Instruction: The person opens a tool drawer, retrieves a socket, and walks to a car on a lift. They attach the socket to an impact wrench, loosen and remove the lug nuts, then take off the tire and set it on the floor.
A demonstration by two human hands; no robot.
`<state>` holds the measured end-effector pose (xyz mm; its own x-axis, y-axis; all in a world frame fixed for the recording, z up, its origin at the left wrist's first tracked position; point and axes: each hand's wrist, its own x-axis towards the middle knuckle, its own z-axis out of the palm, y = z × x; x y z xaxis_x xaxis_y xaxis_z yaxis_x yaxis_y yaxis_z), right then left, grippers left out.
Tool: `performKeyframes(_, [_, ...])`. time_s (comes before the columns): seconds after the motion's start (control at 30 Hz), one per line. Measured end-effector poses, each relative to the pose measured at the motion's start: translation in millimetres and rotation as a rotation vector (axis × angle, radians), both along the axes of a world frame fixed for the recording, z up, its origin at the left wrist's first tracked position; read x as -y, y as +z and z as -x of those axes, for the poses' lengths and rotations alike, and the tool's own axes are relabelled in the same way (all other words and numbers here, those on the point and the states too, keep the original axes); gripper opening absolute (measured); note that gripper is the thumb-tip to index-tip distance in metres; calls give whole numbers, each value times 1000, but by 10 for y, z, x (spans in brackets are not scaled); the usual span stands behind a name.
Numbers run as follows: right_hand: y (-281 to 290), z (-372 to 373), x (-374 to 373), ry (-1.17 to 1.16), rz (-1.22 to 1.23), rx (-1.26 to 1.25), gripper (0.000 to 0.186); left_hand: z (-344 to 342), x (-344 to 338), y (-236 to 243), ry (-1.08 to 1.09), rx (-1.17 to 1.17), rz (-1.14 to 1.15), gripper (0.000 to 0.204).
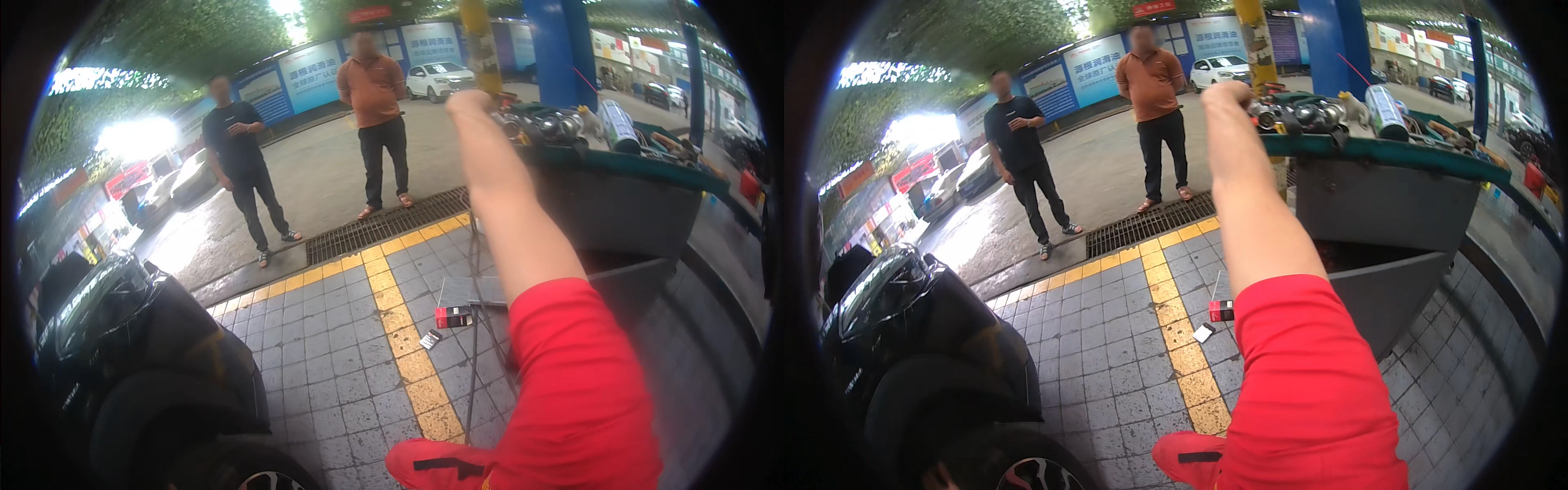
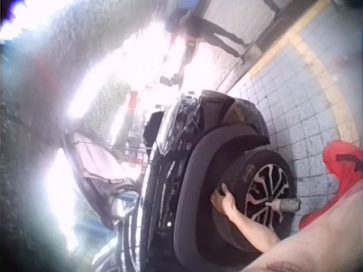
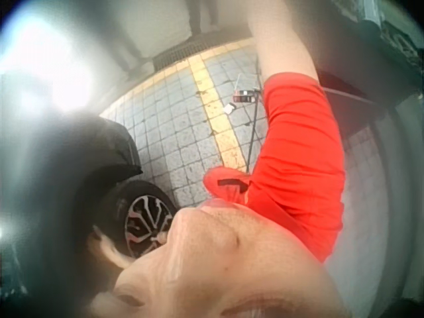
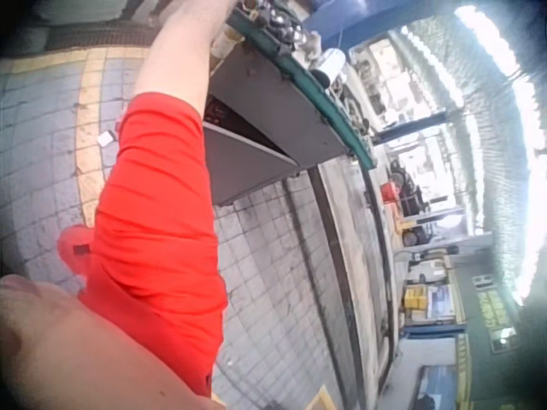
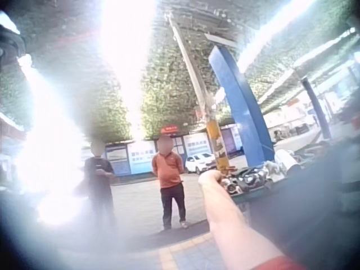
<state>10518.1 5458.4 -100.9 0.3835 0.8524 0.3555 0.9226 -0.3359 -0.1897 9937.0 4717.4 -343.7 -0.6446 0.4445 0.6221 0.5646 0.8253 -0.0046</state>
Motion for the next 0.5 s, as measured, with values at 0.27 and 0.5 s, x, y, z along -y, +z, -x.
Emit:
performKeyframes(0.27, [-9, -378, 123, -77, -125, -63, 36, 303, 136, -275, -18, -118, -61, 53])
performKeyframes(0.5, [115, -746, 91, -31, -143, -297, 28, 947, 306, -610, 154, 124, -171, 53])
